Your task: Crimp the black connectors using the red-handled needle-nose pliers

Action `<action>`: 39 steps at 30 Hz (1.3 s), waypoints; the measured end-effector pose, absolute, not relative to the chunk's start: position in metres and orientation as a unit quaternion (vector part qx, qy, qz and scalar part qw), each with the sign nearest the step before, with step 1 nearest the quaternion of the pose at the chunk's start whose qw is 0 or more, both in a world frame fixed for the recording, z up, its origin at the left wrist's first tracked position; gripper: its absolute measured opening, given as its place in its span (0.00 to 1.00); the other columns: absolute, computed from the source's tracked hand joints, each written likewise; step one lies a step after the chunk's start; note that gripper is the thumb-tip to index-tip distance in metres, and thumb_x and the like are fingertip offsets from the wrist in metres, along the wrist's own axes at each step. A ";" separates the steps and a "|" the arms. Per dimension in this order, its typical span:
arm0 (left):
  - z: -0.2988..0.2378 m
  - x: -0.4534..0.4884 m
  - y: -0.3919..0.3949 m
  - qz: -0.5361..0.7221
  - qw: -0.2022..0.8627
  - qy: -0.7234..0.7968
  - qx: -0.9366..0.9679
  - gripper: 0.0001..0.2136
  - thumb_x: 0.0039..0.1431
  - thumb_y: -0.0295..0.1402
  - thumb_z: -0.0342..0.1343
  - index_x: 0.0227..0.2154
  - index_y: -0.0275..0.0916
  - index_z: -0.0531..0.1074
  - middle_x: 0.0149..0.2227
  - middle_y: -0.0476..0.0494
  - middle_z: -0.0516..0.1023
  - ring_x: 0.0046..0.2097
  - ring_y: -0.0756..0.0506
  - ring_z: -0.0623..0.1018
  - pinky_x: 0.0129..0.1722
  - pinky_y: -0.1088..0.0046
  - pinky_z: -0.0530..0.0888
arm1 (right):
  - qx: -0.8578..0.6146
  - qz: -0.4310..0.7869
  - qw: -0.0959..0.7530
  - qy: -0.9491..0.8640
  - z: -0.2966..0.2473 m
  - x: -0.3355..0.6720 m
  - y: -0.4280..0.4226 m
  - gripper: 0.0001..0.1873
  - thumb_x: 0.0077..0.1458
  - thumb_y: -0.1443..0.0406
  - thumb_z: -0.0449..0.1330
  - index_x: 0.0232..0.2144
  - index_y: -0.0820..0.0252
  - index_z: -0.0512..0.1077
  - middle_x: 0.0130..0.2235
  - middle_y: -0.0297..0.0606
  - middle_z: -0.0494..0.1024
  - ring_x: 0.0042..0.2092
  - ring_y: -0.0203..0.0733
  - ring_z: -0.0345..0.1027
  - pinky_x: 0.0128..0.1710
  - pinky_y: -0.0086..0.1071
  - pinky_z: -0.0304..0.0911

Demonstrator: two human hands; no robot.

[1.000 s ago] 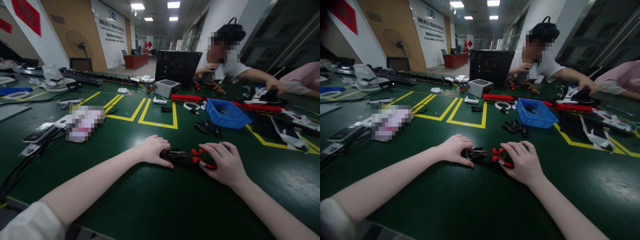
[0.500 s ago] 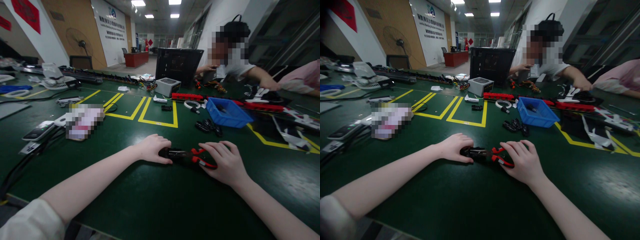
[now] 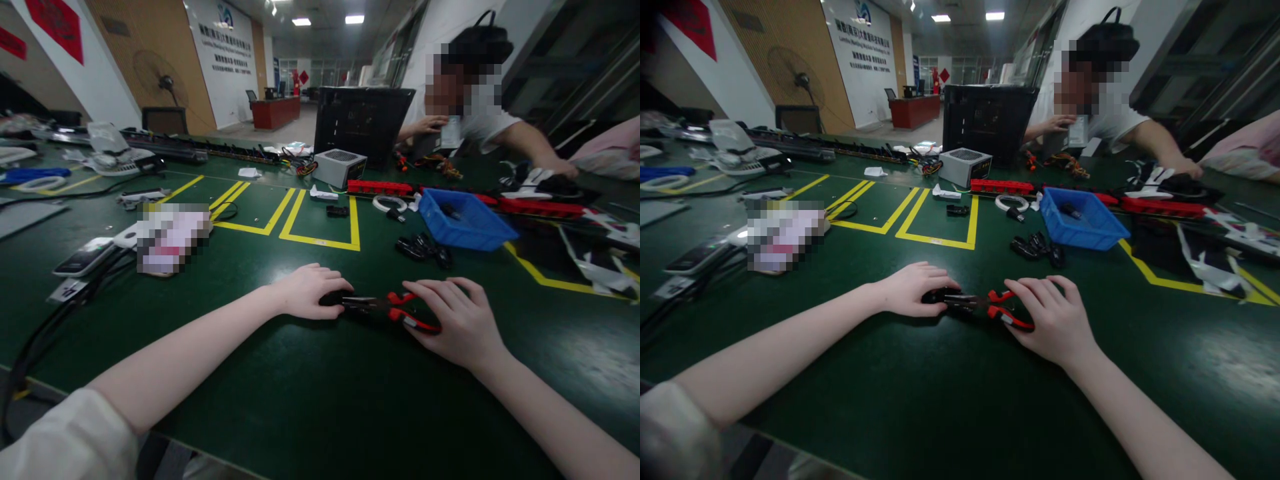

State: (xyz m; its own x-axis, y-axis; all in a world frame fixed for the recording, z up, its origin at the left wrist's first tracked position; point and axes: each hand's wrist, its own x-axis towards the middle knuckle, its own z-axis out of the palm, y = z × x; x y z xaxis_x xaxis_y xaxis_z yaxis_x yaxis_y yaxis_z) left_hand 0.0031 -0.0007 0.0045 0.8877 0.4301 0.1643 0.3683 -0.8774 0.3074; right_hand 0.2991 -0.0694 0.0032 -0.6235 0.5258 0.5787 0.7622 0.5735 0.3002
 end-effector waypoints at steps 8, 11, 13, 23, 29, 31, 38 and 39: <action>0.006 0.003 0.000 0.095 0.131 0.207 0.965 0.19 0.64 0.38 0.48 0.54 0.38 0.68 0.46 0.42 0.75 0.45 0.43 0.75 0.45 0.65 0.68 | -0.370 -0.276 0.207 -0.863 0.001 0.300 -0.069 0.22 0.55 0.61 0.60 0.51 0.64 0.67 0.43 0.47 0.78 0.43 0.49 0.73 0.49 0.47 0.58; 0.006 0.002 0.001 0.093 0.123 0.202 0.967 0.20 0.64 0.36 0.46 0.57 0.38 0.67 0.45 0.43 0.74 0.43 0.44 0.74 0.44 0.67 0.68 | -0.371 -0.276 0.206 -0.862 0.001 0.300 -0.069 0.22 0.56 0.61 0.61 0.51 0.64 0.67 0.43 0.47 0.78 0.43 0.49 0.73 0.49 0.46 0.58; 0.006 0.002 0.001 0.091 0.116 0.199 0.969 0.21 0.65 0.36 0.45 0.58 0.39 0.66 0.45 0.42 0.73 0.42 0.44 0.74 0.43 0.67 0.68 | -0.373 -0.276 0.206 -0.861 0.001 0.300 -0.069 0.23 0.56 0.61 0.61 0.51 0.65 0.67 0.44 0.48 0.78 0.43 0.49 0.73 0.50 0.47 0.58; 0.005 0.000 0.000 0.105 0.125 0.212 0.963 0.22 0.66 0.35 0.45 0.61 0.44 0.65 0.46 0.42 0.71 0.39 0.46 0.73 0.41 0.69 0.68 | -0.404 -0.270 0.202 -0.850 -0.003 0.302 -0.069 0.24 0.55 0.59 0.62 0.52 0.62 0.66 0.46 0.47 0.77 0.44 0.49 0.71 0.49 0.46 0.57; 0.001 0.001 0.001 0.115 0.122 0.230 0.959 0.21 0.64 0.32 0.46 0.59 0.42 0.67 0.50 0.42 0.71 0.41 0.46 0.74 0.43 0.68 0.70 | -0.406 -0.272 0.207 -0.848 -0.003 0.302 -0.068 0.26 0.55 0.60 0.62 0.54 0.62 0.66 0.47 0.48 0.75 0.46 0.51 0.70 0.49 0.46 0.56; 0.001 0.001 0.001 0.114 0.127 0.234 0.957 0.21 0.64 0.31 0.46 0.59 0.41 0.67 0.50 0.42 0.71 0.41 0.46 0.74 0.44 0.68 0.70 | -0.405 -0.274 0.208 -0.847 -0.004 0.303 -0.068 0.26 0.55 0.59 0.62 0.54 0.62 0.67 0.47 0.48 0.75 0.46 0.51 0.70 0.48 0.46 0.57; 0.004 -0.001 0.000 0.132 0.161 0.216 0.954 0.21 0.66 0.35 0.44 0.59 0.37 0.64 0.54 0.39 0.70 0.45 0.43 0.75 0.47 0.65 0.71 | -0.408 -0.286 0.213 -0.841 -0.004 0.305 -0.067 0.26 0.54 0.58 0.62 0.53 0.64 0.66 0.46 0.50 0.77 0.44 0.52 0.71 0.47 0.47 0.58; 0.005 -0.002 0.000 0.135 0.171 0.213 0.952 0.21 0.66 0.38 0.45 0.60 0.37 0.63 0.54 0.38 0.70 0.46 0.42 0.75 0.47 0.65 0.71 | -0.409 -0.286 0.213 -0.840 -0.004 0.306 -0.066 0.26 0.54 0.58 0.62 0.53 0.63 0.66 0.46 0.50 0.77 0.44 0.52 0.72 0.46 0.47 0.58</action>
